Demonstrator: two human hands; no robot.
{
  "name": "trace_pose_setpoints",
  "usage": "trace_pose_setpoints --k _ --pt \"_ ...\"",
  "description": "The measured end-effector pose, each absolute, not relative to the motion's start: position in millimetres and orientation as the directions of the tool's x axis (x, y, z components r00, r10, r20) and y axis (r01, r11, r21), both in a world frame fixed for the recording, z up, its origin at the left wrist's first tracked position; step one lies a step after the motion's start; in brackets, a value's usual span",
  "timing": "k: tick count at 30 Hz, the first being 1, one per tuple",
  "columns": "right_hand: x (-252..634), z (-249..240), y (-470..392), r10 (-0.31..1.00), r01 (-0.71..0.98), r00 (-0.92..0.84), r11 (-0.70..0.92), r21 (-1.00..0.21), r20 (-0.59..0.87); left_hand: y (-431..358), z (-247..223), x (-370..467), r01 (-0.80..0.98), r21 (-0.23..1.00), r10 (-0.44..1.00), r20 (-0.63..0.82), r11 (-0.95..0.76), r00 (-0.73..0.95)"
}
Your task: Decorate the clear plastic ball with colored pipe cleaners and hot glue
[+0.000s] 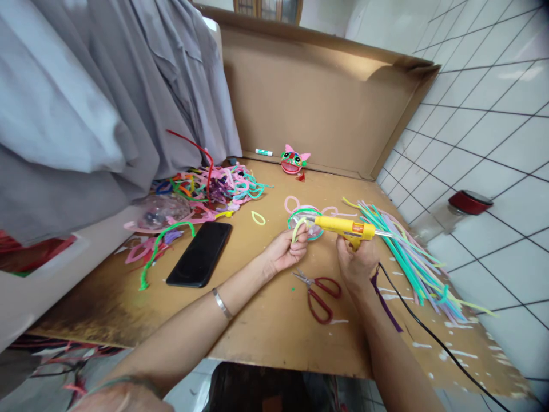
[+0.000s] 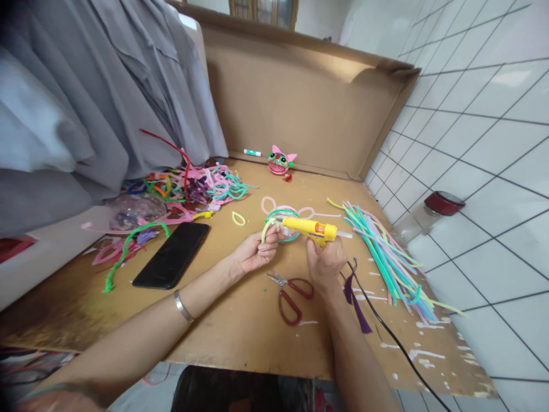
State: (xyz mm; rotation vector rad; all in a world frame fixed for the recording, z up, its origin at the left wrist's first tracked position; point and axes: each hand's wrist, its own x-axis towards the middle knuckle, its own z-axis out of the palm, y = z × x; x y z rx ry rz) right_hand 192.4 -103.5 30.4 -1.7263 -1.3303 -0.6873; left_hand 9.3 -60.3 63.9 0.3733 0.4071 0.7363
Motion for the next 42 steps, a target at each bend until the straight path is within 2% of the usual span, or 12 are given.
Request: trace_pose_setpoints --k 7,16,18,23,26,31,36,42 --pt "193.1 29.8 -104.3 0.516 0.935 0.343 -0.111 -0.336 0.785 -61.0 67.1 8.8 -0.586 0.438 0.716 -0.238 0.682 0.656" --pt "192.4 28.6 -104.7 0.509 0.958 0.276 -0.076 -0.277 0.815 -61.6 67.0 9.5 -0.572 0.462 0.716 -0.238 0.678 0.656" --pt "194.0 27.2 -103.5 0.474 0.968 0.241 -0.060 -0.242 0.847 -62.3 68.4 9.6 -0.577 0.453 0.717 -0.247 0.680 0.651" --pt "196.4 27.1 -100.6 0.268 0.996 0.085 0.002 -0.088 0.960 -63.1 71.1 9.4 -0.594 0.434 0.724 -0.252 0.678 0.642" --pt "195.0 28.5 -100.9 0.246 0.998 0.040 0.033 -0.049 0.968 -63.3 71.6 9.6 -0.591 0.435 0.723 -0.260 0.680 0.640" --pt "195.5 28.7 -101.2 0.262 0.996 0.048 0.065 -0.067 0.964 -63.7 72.4 9.4 -0.587 0.443 0.724 -0.264 0.678 0.637" --pt "196.9 26.5 -100.2 0.223 0.998 0.059 0.020 -0.065 0.973 -63.2 73.0 8.7 -0.599 0.426 0.725 -0.253 0.678 0.641" --pt "195.7 25.6 -100.6 0.277 0.994 0.083 0.042 -0.099 0.957 -62.1 68.5 8.7 -0.584 0.451 0.721 -0.234 0.675 0.652"
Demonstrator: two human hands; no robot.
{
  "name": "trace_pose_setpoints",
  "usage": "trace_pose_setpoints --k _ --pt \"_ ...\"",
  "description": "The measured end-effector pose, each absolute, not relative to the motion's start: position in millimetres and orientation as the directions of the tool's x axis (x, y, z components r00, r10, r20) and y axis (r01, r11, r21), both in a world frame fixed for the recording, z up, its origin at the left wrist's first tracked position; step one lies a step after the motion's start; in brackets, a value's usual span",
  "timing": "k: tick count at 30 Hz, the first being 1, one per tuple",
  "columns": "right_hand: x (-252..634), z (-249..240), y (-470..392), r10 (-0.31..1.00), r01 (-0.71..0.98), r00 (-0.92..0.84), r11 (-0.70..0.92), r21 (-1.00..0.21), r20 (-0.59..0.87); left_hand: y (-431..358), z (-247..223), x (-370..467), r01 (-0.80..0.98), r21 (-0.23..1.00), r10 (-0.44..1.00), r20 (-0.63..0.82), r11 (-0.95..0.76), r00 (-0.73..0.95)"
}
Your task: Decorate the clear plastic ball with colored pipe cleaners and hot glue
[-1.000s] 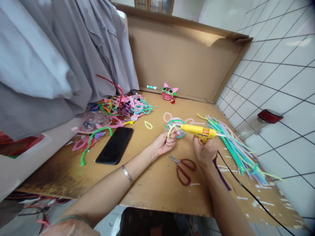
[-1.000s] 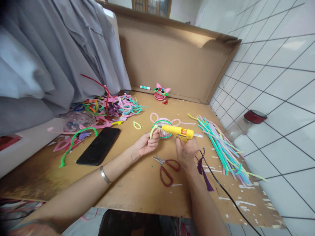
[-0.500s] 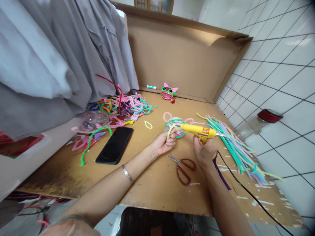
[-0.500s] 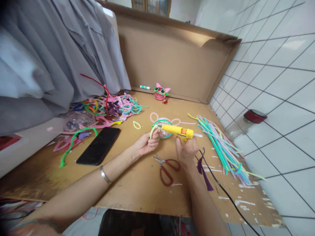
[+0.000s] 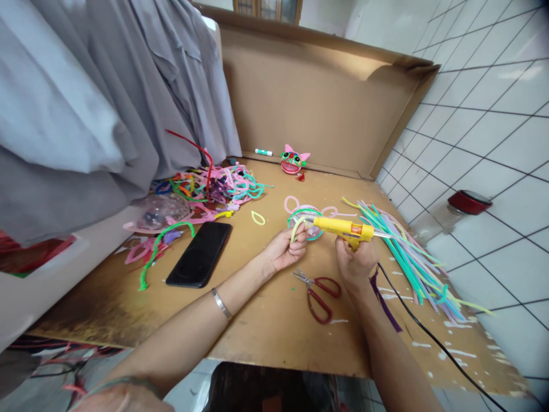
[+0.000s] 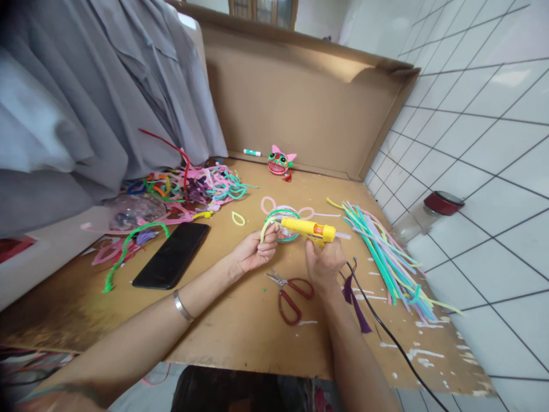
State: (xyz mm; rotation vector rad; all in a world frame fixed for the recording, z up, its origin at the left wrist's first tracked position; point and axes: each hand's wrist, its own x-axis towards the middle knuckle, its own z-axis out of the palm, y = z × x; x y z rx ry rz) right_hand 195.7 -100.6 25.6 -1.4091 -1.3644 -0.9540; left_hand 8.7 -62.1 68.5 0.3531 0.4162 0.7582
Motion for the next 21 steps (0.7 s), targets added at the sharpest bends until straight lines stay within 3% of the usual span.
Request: trace_pose_setpoints --k 5,9,14,21 --pt "197 27 -99 0.226 0.988 0.152 -0.003 -0.156 0.962 -61 69 8 -0.589 0.453 0.726 -0.230 0.669 0.648" --pt "195 26 -100 0.232 0.993 0.119 -0.004 -0.122 0.965 -62 71 8 -0.585 0.467 0.729 -0.227 0.663 0.645" --pt "193 26 -101 0.285 0.993 0.119 -0.036 -0.114 0.951 -63 67 9 -0.570 0.555 0.754 -0.171 0.606 0.634" --pt "199 24 -99 0.232 0.986 0.165 -0.062 -0.154 0.959 -60 59 10 -0.569 0.650 0.794 -0.088 0.504 0.602"
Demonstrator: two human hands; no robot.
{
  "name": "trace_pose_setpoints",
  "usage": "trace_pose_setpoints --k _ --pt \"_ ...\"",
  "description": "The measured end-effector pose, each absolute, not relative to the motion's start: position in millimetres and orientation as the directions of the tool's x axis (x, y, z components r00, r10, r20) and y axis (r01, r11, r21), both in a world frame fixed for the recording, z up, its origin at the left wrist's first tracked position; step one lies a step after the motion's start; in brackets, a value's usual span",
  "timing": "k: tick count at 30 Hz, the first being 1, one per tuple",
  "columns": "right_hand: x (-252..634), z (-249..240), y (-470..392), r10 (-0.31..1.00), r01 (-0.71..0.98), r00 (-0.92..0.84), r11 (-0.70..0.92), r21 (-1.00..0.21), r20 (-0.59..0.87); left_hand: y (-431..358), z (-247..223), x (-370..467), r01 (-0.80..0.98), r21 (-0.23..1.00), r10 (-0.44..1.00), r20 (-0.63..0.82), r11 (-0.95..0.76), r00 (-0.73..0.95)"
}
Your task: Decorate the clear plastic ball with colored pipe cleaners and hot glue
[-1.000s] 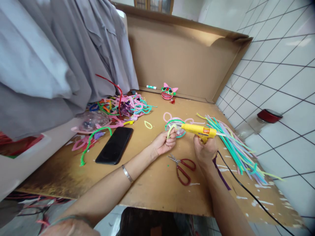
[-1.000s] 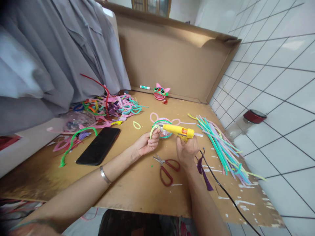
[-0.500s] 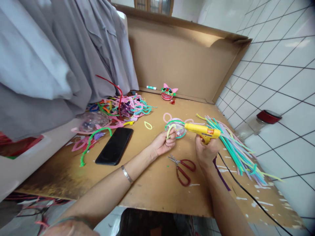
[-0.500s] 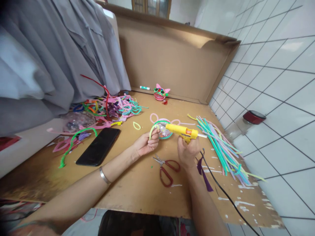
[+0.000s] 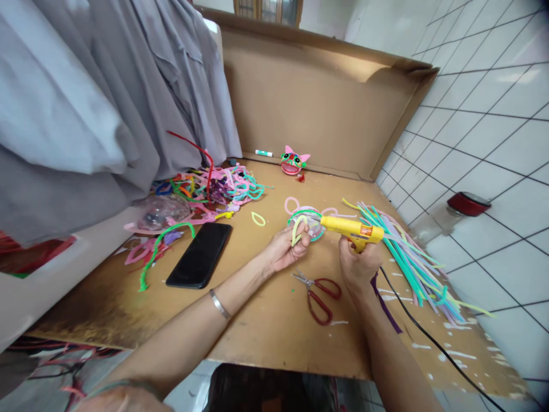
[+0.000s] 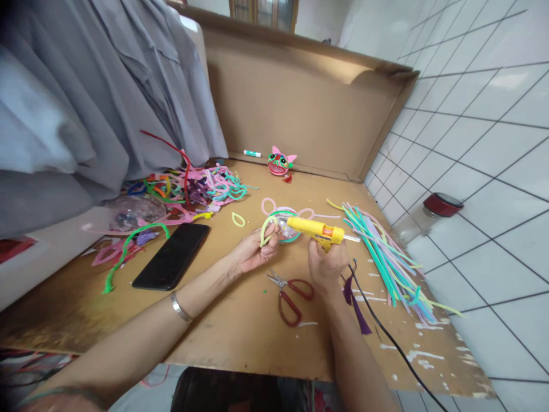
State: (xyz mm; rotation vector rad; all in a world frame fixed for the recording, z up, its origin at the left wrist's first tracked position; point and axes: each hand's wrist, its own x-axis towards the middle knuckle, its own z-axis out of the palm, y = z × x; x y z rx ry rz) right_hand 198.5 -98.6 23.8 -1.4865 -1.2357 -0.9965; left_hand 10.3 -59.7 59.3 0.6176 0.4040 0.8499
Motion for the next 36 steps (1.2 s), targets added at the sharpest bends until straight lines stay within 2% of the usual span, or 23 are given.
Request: trace_pose_setpoints --k 3,5,8,12,14,22,27,31,36 --pt "197 21 -100 0.200 0.987 0.159 -0.060 -0.150 0.967 -54 62 8 -0.618 0.606 0.825 -0.119 0.501 0.552" --pt "195 21 -103 0.192 0.995 0.099 -0.019 -0.097 0.976 -51 67 5 -0.660 0.548 0.832 -0.134 0.515 0.538" --pt "191 21 -107 0.250 0.997 -0.007 0.080 -0.014 0.968 -49 73 1 -0.716 0.461 0.836 -0.119 0.524 0.536" --pt "187 21 -109 0.328 0.988 0.015 0.137 -0.064 0.944 -49 75 -1 -0.749 0.396 0.832 -0.081 0.532 0.548" --pt "187 21 -108 0.326 0.989 0.019 0.134 -0.067 0.945 -49 73 -2 -0.744 0.394 0.826 -0.073 0.539 0.559" --pt "185 23 -109 0.287 0.994 -0.078 0.097 0.052 0.955 -49 71 1 -0.733 0.421 0.826 -0.075 0.535 0.559" --pt "185 26 -109 0.307 0.995 -0.060 0.095 0.032 0.950 -49 70 0 -0.738 0.420 0.827 -0.053 0.527 0.560" --pt "185 27 -109 0.263 0.992 -0.085 0.114 0.057 0.961 -49 70 0 -0.739 0.420 0.826 -0.048 0.527 0.562" --pt "186 24 -109 0.329 0.995 -0.054 0.094 0.024 0.943 -50 70 1 -0.734 0.423 0.826 -0.067 0.532 0.560"
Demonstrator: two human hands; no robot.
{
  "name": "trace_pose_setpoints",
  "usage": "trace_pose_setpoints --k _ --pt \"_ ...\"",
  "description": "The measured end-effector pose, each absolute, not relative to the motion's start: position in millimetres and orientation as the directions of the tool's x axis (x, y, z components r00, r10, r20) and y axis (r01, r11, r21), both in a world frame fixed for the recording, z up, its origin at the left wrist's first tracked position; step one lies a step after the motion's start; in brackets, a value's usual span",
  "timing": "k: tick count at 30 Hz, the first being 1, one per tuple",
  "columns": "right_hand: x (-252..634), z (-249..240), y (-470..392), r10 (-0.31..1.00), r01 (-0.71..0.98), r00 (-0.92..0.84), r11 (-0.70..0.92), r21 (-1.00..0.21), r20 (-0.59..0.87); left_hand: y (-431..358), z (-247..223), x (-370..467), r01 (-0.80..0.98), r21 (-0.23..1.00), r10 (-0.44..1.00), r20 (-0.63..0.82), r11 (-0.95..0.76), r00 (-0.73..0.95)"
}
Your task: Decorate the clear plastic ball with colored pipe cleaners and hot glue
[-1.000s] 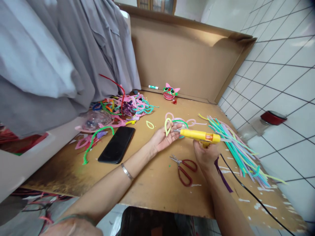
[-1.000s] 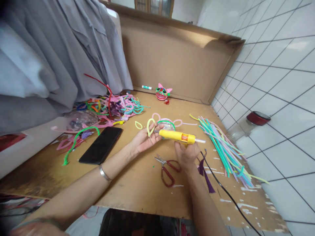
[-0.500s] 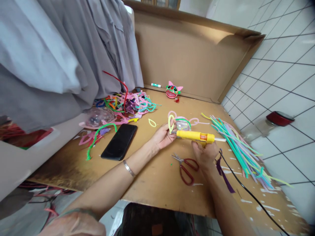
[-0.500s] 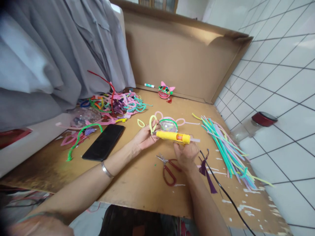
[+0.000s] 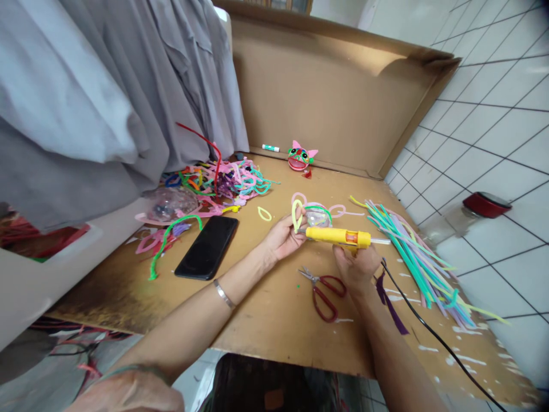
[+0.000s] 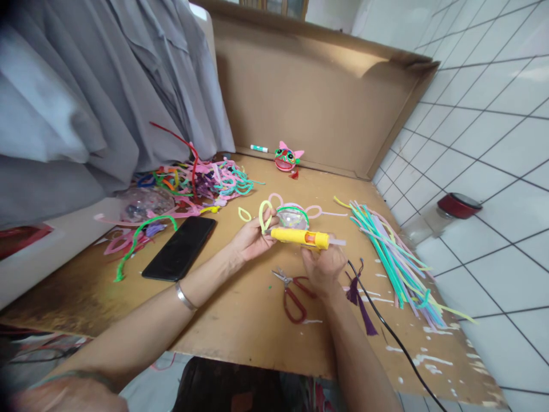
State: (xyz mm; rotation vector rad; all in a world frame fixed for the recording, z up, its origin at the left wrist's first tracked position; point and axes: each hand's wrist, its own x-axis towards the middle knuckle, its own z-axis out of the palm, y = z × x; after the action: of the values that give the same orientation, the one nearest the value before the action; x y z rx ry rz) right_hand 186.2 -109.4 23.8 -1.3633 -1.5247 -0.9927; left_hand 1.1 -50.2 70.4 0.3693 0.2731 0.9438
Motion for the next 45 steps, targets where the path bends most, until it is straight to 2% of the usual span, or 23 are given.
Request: trace_pose_setpoints --k 5,10,16,20,25,33,37,40,45 --pt "188.6 22.5 -109.8 0.339 0.993 -0.065 0.113 0.028 0.939 -50.0 71.5 0.5 -0.736 0.422 0.827 -0.062 0.529 0.559" --pt "186.8 24.2 -109.0 0.275 0.991 -0.048 0.130 0.012 0.960 -49.8 70.6 1.1 -0.737 0.419 0.825 -0.055 0.530 0.562" --pt "186.5 22.9 -109.9 0.357 0.983 -0.019 0.179 -0.049 0.934 -50.9 70.8 2.8 -0.726 0.436 0.824 -0.069 0.531 0.562" --pt "187.4 23.4 -110.5 0.371 0.989 -0.014 0.140 -0.041 0.929 -50.7 71.8 2.5 -0.729 0.446 0.831 -0.061 0.518 0.553" --pt "186.9 25.8 -108.5 0.271 0.986 -0.031 0.168 -0.015 0.962 -51.3 71.8 2.6 -0.727 0.436 0.822 -0.054 0.530 0.567" --pt "185.8 27.0 -108.5 0.293 0.981 -0.079 0.194 0.022 0.953 -52.3 72.7 3.3 -0.723 0.447 0.826 -0.071 0.527 0.559" --pt "186.8 24.7 -108.2 0.335 0.986 -0.020 0.162 -0.037 0.942 -51.6 72.4 3.3 -0.730 0.455 0.832 -0.047 0.511 0.553" --pt "186.6 24.2 -107.4 0.321 0.990 0.028 0.123 -0.070 0.947 -52.5 72.7 3.6 -0.726 0.452 0.830 -0.062 0.518 0.554" --pt "185.2 26.4 -107.7 0.296 0.988 -0.035 0.152 -0.011 0.955 -55.1 74.3 4.4 -0.716 0.465 0.837 -0.110 0.520 0.536"
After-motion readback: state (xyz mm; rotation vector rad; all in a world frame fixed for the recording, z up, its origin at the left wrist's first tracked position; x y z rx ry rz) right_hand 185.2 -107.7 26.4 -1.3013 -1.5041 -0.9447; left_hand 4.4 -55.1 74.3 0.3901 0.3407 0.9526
